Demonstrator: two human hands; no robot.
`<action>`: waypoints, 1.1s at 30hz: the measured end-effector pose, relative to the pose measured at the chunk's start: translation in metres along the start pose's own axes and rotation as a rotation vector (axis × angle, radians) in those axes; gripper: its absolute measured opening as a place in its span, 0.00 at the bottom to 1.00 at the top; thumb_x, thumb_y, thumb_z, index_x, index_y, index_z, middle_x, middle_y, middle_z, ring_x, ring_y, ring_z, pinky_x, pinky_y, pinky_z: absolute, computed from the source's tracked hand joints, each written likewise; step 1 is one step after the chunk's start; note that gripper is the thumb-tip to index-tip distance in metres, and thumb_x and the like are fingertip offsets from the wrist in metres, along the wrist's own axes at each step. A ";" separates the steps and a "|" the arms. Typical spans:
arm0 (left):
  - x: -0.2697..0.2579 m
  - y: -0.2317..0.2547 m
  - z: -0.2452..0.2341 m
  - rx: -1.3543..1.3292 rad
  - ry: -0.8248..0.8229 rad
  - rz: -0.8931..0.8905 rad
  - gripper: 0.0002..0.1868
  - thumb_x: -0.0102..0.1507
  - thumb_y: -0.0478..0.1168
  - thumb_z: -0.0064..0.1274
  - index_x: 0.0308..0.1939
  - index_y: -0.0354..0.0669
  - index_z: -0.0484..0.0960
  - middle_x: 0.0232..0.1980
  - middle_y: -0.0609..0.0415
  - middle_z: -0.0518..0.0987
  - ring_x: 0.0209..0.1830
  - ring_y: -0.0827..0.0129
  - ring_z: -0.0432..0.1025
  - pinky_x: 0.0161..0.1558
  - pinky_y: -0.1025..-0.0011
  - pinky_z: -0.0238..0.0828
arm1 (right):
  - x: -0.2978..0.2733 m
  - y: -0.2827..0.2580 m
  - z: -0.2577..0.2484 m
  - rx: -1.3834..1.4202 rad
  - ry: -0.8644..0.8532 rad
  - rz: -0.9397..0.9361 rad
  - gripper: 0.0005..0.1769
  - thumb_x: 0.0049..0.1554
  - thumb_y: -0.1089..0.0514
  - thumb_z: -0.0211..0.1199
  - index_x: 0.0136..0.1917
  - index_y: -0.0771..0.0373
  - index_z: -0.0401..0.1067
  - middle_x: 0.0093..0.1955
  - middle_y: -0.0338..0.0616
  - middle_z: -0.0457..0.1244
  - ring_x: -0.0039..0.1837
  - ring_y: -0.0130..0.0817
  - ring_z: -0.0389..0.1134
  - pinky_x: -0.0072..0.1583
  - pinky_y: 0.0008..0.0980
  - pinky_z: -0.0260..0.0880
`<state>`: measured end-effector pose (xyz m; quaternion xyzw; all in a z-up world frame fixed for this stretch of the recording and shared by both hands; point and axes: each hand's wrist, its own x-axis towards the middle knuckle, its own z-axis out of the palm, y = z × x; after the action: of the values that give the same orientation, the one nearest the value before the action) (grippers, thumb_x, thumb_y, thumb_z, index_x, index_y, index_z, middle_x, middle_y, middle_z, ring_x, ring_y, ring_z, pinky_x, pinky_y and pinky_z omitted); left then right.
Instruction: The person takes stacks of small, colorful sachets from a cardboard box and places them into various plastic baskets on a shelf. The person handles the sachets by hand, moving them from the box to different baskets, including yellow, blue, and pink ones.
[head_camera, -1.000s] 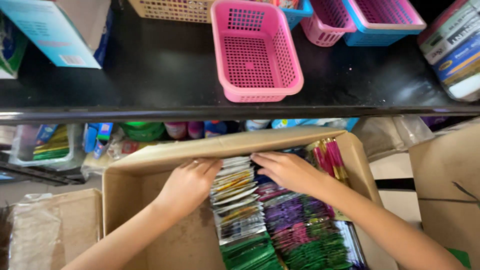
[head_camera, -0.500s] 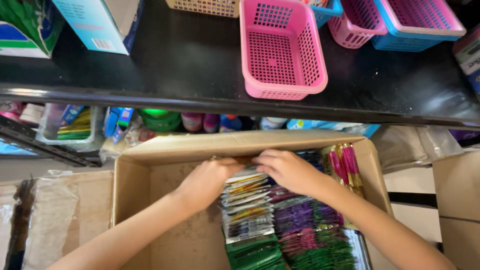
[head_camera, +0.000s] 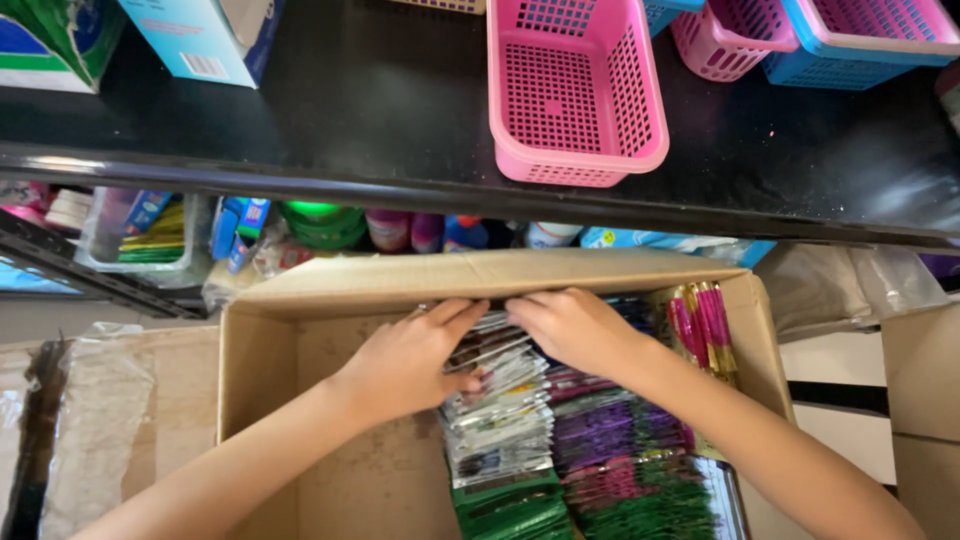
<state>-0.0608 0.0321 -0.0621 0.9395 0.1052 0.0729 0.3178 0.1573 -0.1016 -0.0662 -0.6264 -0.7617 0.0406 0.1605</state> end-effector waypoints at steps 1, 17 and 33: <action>0.001 0.002 -0.002 -0.002 -0.002 0.001 0.43 0.52 0.49 0.68 0.67 0.38 0.68 0.67 0.46 0.71 0.58 0.46 0.72 0.52 0.52 0.72 | 0.000 0.001 -0.001 0.001 -0.001 0.002 0.10 0.56 0.60 0.63 0.49 0.68 0.75 0.48 0.54 0.69 0.50 0.55 0.71 0.53 0.47 0.71; 0.005 -0.001 -0.004 0.221 0.028 0.056 0.21 0.60 0.33 0.51 0.59 0.45 0.77 0.48 0.49 0.82 0.39 0.54 0.81 0.38 0.58 0.79 | -0.006 0.005 0.005 0.020 -0.012 -0.011 0.10 0.54 0.61 0.64 0.48 0.67 0.73 0.48 0.55 0.68 0.50 0.58 0.70 0.52 0.50 0.71; -0.001 0.000 -0.002 0.161 0.100 0.162 0.27 0.51 0.48 0.65 0.53 0.43 0.81 0.55 0.52 0.79 0.47 0.54 0.78 0.43 0.58 0.76 | -0.011 0.000 -0.001 -0.155 -0.009 -0.133 0.18 0.47 0.67 0.62 0.54 0.62 0.73 0.45 0.52 0.67 0.45 0.53 0.71 0.48 0.47 0.73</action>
<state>-0.0627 0.0326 -0.0604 0.9625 0.0500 0.1365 0.2289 0.1595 -0.1122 -0.0672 -0.5847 -0.8033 -0.0264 0.1102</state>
